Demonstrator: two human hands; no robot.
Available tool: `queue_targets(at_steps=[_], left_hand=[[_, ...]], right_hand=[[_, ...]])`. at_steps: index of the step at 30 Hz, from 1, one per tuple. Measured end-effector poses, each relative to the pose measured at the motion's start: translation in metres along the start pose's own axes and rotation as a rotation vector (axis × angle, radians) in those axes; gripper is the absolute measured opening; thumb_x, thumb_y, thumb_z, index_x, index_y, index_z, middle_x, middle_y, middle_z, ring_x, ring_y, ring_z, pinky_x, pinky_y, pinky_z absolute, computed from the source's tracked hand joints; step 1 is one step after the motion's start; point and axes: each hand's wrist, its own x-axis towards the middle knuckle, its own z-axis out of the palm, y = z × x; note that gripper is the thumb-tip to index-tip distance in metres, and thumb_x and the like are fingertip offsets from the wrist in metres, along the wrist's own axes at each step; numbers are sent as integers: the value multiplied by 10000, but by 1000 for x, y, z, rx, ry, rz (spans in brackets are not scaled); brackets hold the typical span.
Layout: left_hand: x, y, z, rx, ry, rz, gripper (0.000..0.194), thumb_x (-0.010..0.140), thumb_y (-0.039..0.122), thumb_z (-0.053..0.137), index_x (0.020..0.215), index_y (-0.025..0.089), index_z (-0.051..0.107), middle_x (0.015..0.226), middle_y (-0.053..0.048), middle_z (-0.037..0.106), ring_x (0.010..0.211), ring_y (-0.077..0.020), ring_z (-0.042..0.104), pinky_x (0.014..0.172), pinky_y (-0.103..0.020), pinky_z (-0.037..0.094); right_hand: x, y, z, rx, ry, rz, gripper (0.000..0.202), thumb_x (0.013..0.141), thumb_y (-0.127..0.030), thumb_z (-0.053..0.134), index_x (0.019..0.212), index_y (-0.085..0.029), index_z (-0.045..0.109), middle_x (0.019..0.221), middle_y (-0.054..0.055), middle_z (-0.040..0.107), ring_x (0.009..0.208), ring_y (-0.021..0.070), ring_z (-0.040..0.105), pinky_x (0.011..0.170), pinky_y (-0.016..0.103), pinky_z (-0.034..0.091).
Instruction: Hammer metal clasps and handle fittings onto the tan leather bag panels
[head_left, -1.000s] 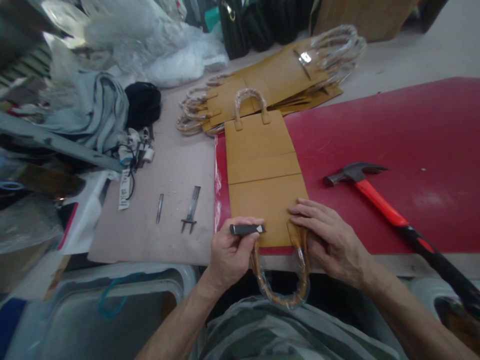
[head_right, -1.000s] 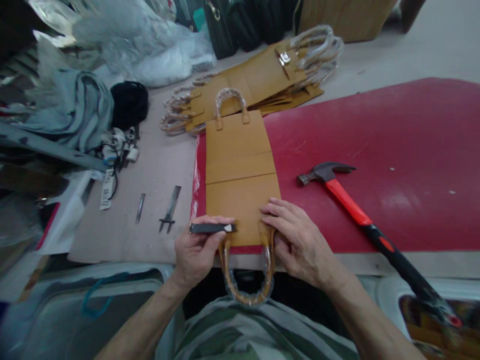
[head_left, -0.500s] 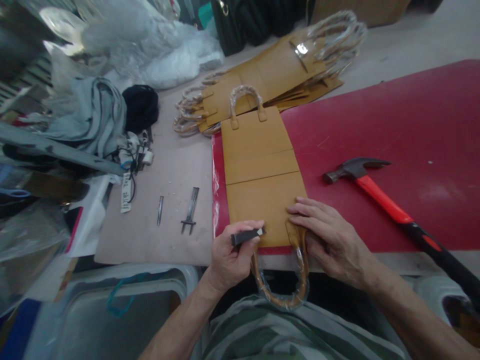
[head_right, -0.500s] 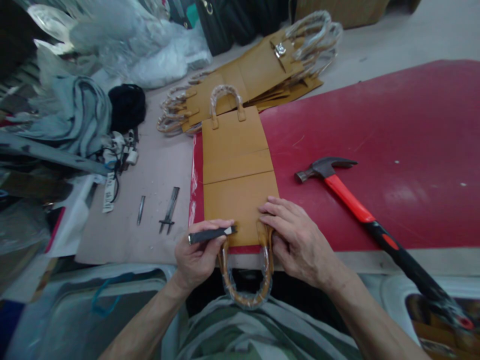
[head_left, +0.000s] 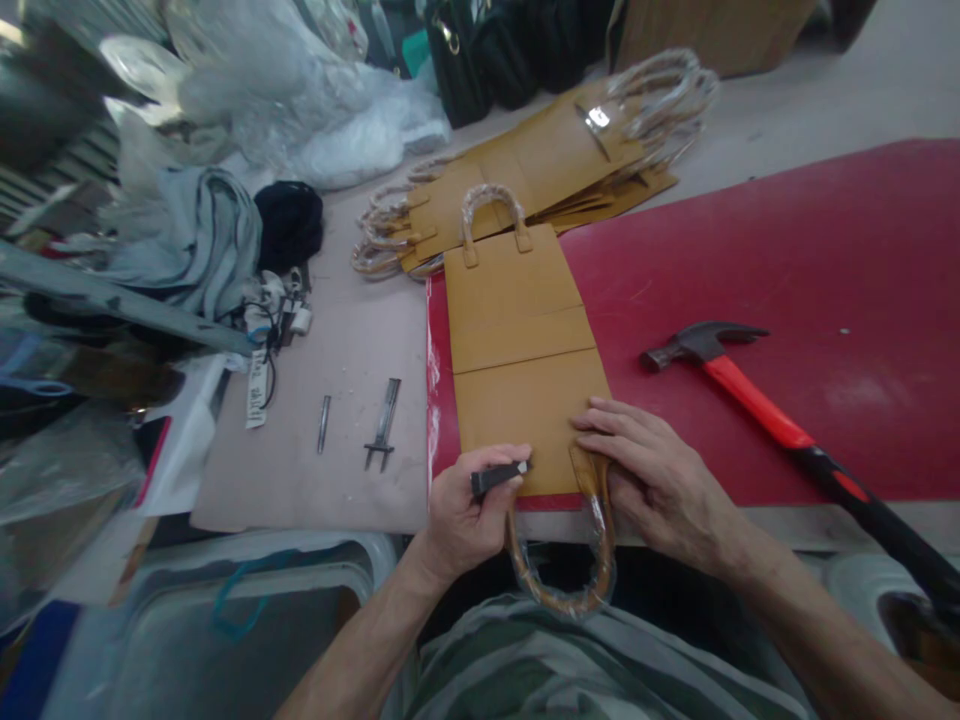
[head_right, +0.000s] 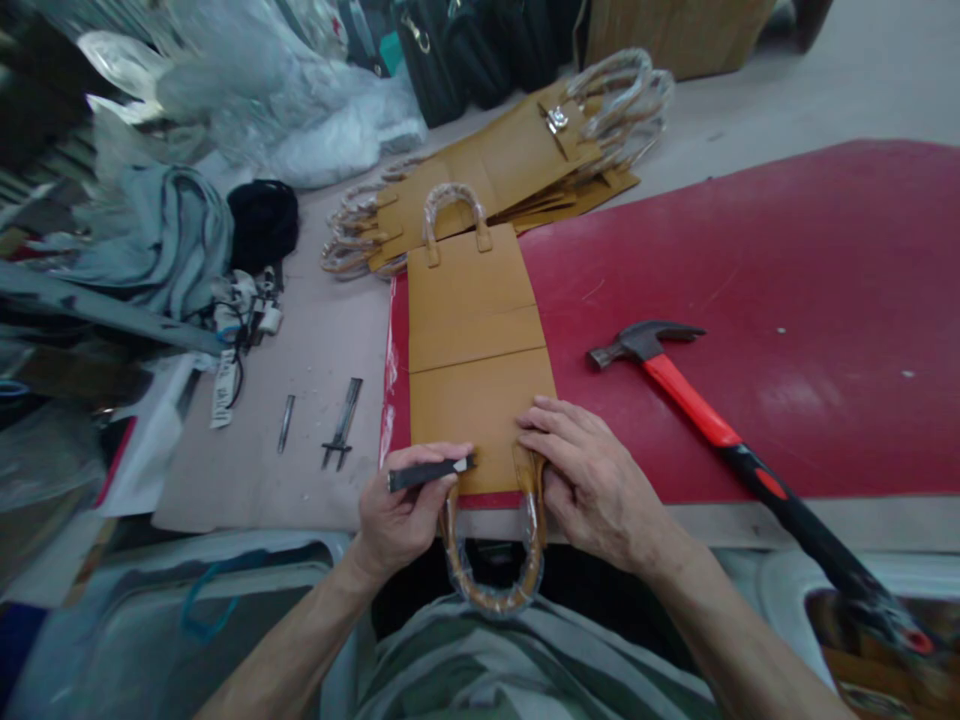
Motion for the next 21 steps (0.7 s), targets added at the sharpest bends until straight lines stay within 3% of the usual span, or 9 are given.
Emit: queue_targets(at_steps=[21], left_hand=[[1,2,9,255,93,110,260,896,56,618,1129,172,606,1043,-95,752,993,-201,754,915,-335,624]], right_hand=[[0,0,3,46,67,23,464,790,-37,492,1187,-220,649,1261,86,696,1290,272,585,1079,534,513]])
